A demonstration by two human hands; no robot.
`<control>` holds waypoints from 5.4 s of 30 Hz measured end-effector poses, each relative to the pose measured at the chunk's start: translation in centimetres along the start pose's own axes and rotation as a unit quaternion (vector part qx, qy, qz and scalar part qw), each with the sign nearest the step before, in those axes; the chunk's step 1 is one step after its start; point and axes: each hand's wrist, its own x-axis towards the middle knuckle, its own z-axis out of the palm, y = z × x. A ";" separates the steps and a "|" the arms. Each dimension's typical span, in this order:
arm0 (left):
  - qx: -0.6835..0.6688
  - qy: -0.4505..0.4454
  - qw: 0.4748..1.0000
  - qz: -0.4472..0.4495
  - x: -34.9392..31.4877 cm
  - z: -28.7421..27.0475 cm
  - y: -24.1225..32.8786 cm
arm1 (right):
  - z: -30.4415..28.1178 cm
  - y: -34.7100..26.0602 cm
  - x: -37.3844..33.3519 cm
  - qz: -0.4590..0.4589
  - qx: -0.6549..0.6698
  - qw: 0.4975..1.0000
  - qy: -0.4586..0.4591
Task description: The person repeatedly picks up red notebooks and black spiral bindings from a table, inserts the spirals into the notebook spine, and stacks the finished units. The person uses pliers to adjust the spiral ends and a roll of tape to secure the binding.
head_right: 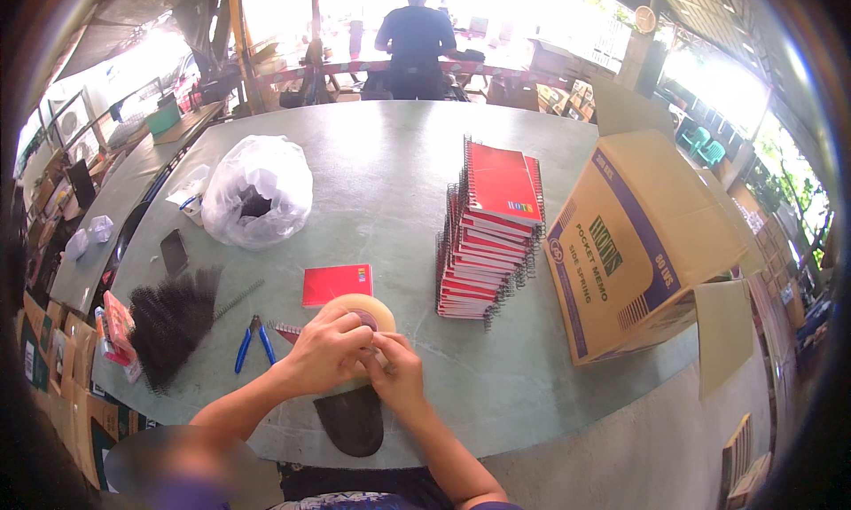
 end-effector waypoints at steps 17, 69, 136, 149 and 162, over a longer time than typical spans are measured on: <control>-0.619 0.140 0.719 -0.283 -5.3 -1.3 -1.3 | -3.7 -2.2 3.0 0.229 0.307 0.923 -0.027; 0.140 0.116 0.947 -0.264 -7.8 -6.4 -14.7 | 1.9 -7.2 7.6 -0.129 -0.250 0.913 -0.295; -0.317 -0.025 0.853 -0.415 -8.9 -5.5 -3.2 | 3.3 -6.1 4.3 -0.140 -0.231 0.899 -0.344; -0.005 0.063 0.981 -0.183 -9.1 -5.5 -4.9 | 3.2 -5.2 4.6 -0.104 -0.336 0.865 -0.358; -0.057 -0.022 0.973 -0.222 -9.2 -6.3 -5.8 | 2.7 -4.7 5.0 -0.111 -0.261 0.894 -0.348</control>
